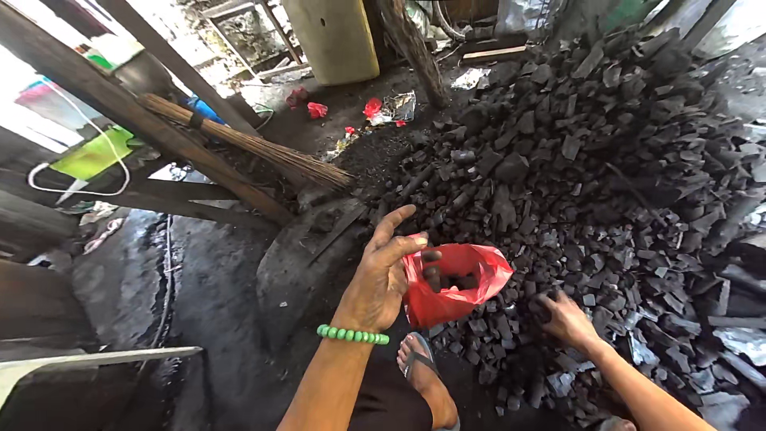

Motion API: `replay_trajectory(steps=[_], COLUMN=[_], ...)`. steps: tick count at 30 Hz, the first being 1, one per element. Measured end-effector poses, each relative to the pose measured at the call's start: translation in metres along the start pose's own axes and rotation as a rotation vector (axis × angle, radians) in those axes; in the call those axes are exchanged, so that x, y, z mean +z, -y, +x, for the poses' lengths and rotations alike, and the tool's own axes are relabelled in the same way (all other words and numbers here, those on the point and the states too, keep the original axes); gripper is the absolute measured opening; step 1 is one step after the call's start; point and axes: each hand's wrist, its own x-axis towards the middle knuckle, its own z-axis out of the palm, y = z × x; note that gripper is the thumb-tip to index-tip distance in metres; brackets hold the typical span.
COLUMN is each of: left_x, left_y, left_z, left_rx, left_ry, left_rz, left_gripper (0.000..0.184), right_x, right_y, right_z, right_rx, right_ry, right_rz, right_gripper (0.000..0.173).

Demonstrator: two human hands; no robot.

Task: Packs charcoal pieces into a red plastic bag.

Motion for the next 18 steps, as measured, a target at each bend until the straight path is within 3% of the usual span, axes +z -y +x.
replay_trajectory(steps=[4, 6, 8, 10, 11, 13, 15, 16, 18], left_x=[0.011, 0.017, 0.023, 0.027, 0.029, 0.033, 0.036, 0.037, 0.038], left_y=[0.008, 0.013, 0.016, 0.018, 0.018, 0.018, 0.018, 0.018, 0.017], left_z=[0.002, 0.004, 0.005, 0.007, 0.007, 0.007, 0.006, 0.006, 0.005], left_rx=[0.014, 0.010, 0.011, 0.031, 0.040, 0.041, 0.021, 0.017, 0.023], left_ry=[0.117, 0.200, 0.269, 0.316, 0.333, 0.347, 0.348, 0.342, 0.319], left_rz=[0.080, 0.116, 0.152, 0.152, 0.137, 0.089, 0.057, 0.054, 0.060], left_gripper=[0.063, 0.068, 0.072, 0.076, 0.077, 0.077, 0.077, 0.076, 0.071], right_x=[-0.040, -0.065, -0.085, -0.094, -0.096, -0.098, -0.094, -0.092, -0.098], right_y=[0.023, 0.053, 0.082, 0.109, 0.121, 0.142, 0.158, 0.159, 0.146], right_z=[-0.015, -0.028, -0.039, -0.046, -0.048, -0.050, -0.052, -0.053, -0.062], right_rx=[-0.045, -0.207, -0.508, -0.751, -0.774, -0.699, -0.592, -0.568, -0.647], right_ry=[-0.229, -0.222, -0.080, 0.064, 0.072, 0.036, 0.108, 0.153, 0.106], right_rz=[0.987, 1.423, 1.640, 1.508, 1.323, 0.673, 0.013, -0.122, -0.033], right_gripper=[0.063, 0.061, 0.065, 0.059, 0.058, 0.059, 0.071, 0.074, 0.064])
